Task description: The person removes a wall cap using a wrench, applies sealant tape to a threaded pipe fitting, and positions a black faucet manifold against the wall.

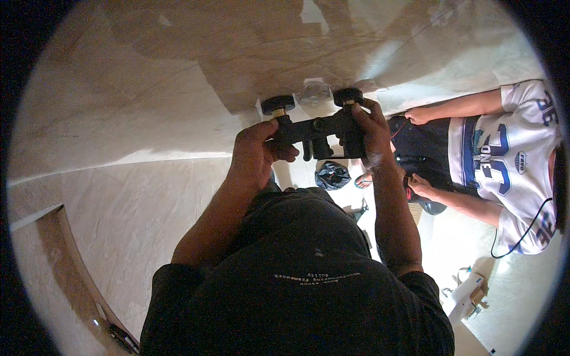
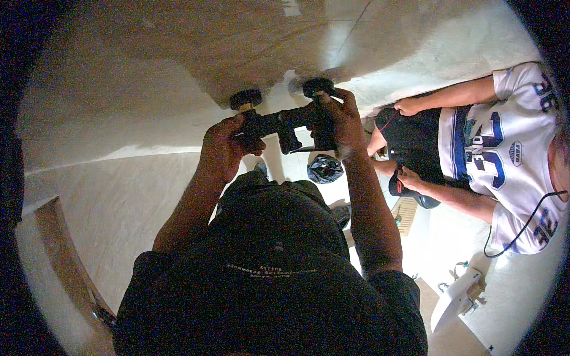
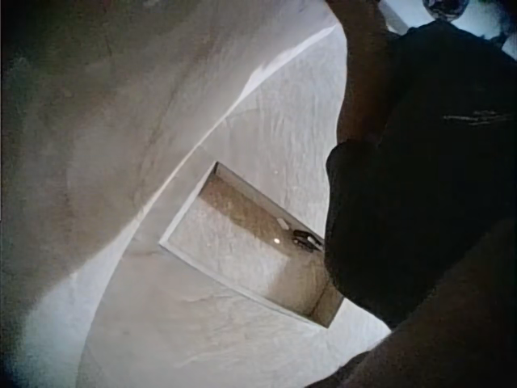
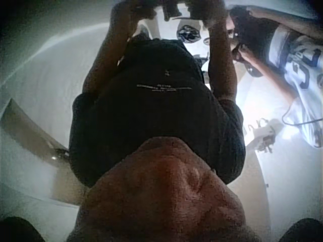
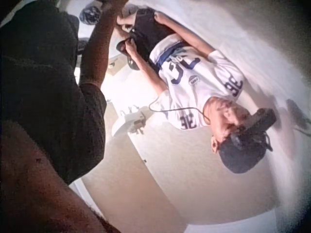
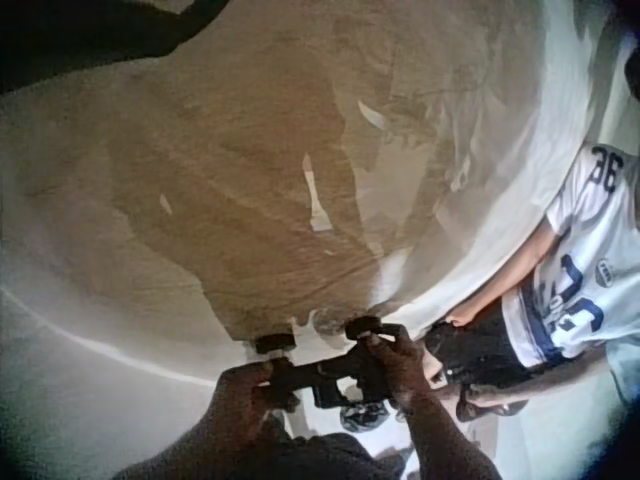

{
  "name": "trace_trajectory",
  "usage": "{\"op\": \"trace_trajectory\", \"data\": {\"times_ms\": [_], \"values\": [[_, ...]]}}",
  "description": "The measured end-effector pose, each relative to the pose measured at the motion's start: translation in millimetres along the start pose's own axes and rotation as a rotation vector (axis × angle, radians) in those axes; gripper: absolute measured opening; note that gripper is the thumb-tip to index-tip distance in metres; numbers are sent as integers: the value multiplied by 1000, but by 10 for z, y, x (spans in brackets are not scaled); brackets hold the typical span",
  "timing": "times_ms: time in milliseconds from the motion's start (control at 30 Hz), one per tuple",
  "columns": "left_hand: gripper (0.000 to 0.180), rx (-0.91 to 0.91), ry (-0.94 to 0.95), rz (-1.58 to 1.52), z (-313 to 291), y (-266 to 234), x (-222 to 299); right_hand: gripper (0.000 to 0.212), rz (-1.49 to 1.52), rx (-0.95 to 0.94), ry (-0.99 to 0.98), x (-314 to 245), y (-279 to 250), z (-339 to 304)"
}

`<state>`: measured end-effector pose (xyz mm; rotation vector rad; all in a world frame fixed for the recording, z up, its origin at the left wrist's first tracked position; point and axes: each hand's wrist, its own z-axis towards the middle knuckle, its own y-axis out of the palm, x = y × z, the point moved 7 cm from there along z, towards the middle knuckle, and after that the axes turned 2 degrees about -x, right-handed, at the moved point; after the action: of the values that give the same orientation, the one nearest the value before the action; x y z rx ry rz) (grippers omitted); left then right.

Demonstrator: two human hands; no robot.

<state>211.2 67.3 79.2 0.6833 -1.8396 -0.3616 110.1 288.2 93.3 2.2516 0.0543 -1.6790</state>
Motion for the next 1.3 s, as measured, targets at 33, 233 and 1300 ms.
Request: {"op": "trace_trajectory", "data": {"times_ms": [33, 233, 1300], "values": [[40, 2, 1, 1, -4, 0, 20, 38, 1, -2, 1, -13, 24, 1], [43, 23, -5, -83, 9, -35, 58, 48, -103, -2, 14, -157, 83, 37], [29, 159, -126, -35, 149, -39, 25, 37, -1659, -896, -525, -656, 628, 75]]}}
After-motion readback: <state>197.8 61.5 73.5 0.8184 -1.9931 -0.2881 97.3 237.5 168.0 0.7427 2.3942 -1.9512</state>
